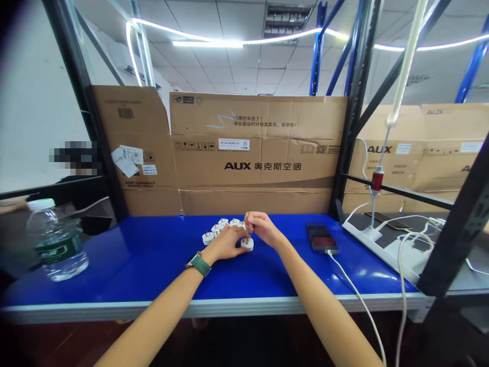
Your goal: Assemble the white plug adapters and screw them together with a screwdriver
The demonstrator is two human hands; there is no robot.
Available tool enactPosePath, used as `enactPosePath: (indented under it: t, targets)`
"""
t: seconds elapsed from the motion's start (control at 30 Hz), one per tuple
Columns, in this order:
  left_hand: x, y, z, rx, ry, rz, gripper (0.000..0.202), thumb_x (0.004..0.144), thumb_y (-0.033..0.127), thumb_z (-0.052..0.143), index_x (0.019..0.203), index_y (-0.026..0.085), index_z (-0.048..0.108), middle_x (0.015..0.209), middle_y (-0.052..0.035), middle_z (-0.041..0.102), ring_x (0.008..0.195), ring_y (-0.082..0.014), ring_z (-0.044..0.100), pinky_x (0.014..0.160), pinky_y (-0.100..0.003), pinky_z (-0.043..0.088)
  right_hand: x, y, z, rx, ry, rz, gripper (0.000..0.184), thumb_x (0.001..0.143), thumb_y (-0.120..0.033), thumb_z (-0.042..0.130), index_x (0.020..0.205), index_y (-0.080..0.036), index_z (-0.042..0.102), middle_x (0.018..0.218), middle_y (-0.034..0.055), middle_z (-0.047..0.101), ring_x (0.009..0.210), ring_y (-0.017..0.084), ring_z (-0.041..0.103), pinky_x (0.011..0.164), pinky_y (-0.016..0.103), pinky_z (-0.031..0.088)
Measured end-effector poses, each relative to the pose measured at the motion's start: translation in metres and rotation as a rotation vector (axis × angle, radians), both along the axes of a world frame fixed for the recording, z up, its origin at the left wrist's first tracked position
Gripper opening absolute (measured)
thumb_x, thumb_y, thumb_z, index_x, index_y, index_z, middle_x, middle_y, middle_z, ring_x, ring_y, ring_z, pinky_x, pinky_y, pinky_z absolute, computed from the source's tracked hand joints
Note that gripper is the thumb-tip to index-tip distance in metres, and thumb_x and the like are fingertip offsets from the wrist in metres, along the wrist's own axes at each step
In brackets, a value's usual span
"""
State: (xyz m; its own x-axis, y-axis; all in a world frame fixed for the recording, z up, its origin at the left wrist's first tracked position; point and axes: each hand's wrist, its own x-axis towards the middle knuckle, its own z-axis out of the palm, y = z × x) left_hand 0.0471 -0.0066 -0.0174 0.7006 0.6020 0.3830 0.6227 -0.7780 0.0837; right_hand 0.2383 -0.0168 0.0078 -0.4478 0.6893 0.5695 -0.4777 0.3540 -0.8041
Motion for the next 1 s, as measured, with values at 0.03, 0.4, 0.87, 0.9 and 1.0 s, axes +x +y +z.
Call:
enactPosePath:
  t: [0.03, 0.4, 0.87, 0.9, 1.0]
  targets:
    - [0.000, 0.000, 0.000, -0.007, -0.004, 0.003, 0.035, 0.086, 0.046, 0.071, 0.114, 0.026, 0.069, 0.119, -0.0059, 0.071, 0.115, -0.0291, 0.062, 0.104, -0.043, 0.036, 0.000, 0.000, 0.000, -0.005, 0.005, 0.018, 0.027, 0.084, -0.030, 0.068, 0.065, -0.017, 0.054, 0.071, 0.0010, 0.045, 0.064, 0.014, 0.041, 0.061, 0.029, 0.031]
    - [0.001, -0.001, -0.001, -0.065, -0.067, -0.001, 0.036, 0.083, 0.046, 0.074, 0.114, 0.028, 0.069, 0.126, -0.0046, 0.069, 0.120, -0.0292, 0.060, 0.109, -0.044, 0.032, 0.003, -0.005, 0.007, -0.007, -0.032, 0.022, 0.021, 0.077, -0.036, 0.060, 0.069, -0.018, 0.062, 0.072, 0.0052, 0.049, 0.066, 0.019, 0.045, 0.065, 0.033, 0.038]
    - [0.004, -0.001, 0.001, -0.019, -0.037, -0.017, 0.036, 0.082, 0.047, 0.076, 0.109, 0.024, 0.067, 0.119, -0.0049, 0.070, 0.115, -0.0276, 0.061, 0.100, -0.040, 0.037, 0.002, -0.007, 0.012, -0.089, 0.114, 0.030, 0.043, 0.092, -0.043, 0.051, 0.057, -0.021, 0.044, 0.063, 0.0020, 0.035, 0.061, 0.018, 0.035, 0.062, 0.033, 0.035]
    - [0.004, -0.001, 0.002, -0.021, -0.034, -0.017, 0.036, 0.082, 0.046, 0.076, 0.109, 0.024, 0.067, 0.120, -0.0051, 0.069, 0.115, -0.0278, 0.061, 0.100, -0.040, 0.037, 0.003, -0.007, 0.011, -0.091, 0.096, 0.025, 0.043, 0.092, -0.044, 0.052, 0.057, -0.021, 0.043, 0.063, 0.0019, 0.035, 0.061, 0.018, 0.035, 0.062, 0.034, 0.035]
    - [0.004, -0.002, 0.004, -0.027, -0.028, -0.010, 0.036, 0.082, 0.046, 0.076, 0.110, 0.025, 0.067, 0.121, -0.0054, 0.069, 0.115, -0.0283, 0.061, 0.101, -0.041, 0.037, 0.002, -0.007, 0.010, -0.106, 0.051, 0.015, 0.043, 0.092, -0.045, 0.053, 0.058, -0.021, 0.041, 0.064, 0.0016, 0.034, 0.061, 0.017, 0.035, 0.062, 0.033, 0.035]
